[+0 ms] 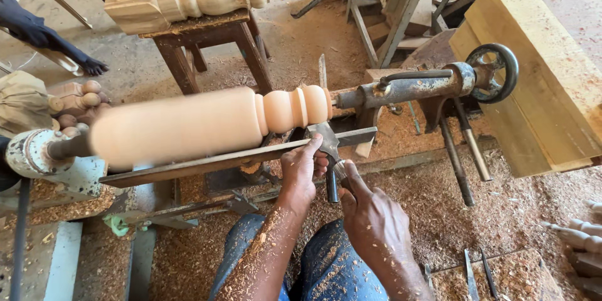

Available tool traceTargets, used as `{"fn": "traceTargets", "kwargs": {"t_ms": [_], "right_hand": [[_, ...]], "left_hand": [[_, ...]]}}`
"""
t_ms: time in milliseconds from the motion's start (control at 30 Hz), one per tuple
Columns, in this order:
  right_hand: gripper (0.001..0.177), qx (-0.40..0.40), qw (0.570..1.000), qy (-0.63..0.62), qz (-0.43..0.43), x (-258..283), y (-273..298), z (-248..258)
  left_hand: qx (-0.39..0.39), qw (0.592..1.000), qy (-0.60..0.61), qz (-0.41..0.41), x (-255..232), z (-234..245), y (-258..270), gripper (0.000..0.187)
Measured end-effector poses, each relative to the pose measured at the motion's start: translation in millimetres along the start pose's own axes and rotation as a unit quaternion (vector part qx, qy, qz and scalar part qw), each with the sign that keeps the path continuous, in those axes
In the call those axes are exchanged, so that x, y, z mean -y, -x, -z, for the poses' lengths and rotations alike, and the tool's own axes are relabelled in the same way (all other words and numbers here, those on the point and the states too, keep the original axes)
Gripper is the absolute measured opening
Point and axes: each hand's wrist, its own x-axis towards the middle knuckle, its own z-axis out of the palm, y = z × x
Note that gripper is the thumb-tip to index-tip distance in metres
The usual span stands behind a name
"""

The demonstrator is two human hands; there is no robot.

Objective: The person shapes a wooden spindle on a lathe using various chisels. They hold a chisel against the rotating wood to carve decorative patterns and grooves, then switch between different tools placed on a bench.

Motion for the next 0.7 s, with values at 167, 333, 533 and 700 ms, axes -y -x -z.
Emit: {"fn": "traceTargets", "kwargs": {"t_ms": [167,333,533,700], "right_hand": [[0.050,0.131,0.991,-0.035,-0.021,-30.9,-21.0,14.4],[0.052,0.195,0.980,-0.016,-0.031,-53.0,-39.3,25.9],[0.056,0.220,0.973,-0.070,0.008,-70.3,-63.8,45.3],[0.049,0.275,0.961,-0.008,0.032,-86.4,-86.6,53.8]], "left_hand": [[0.021,0.999,-0.018,0.025,-2.7,-3.5,1.6,0.038],[0.022,0.999,-0.023,0.037,-5.1,-15.1,9.7,0.042],[0.015,0.998,-0.019,0.050,-7.9,-26.0,15.6,0.035],[0.030,0.998,-0.008,0.060,1.4,-31.8,9.8,0.036]]}}
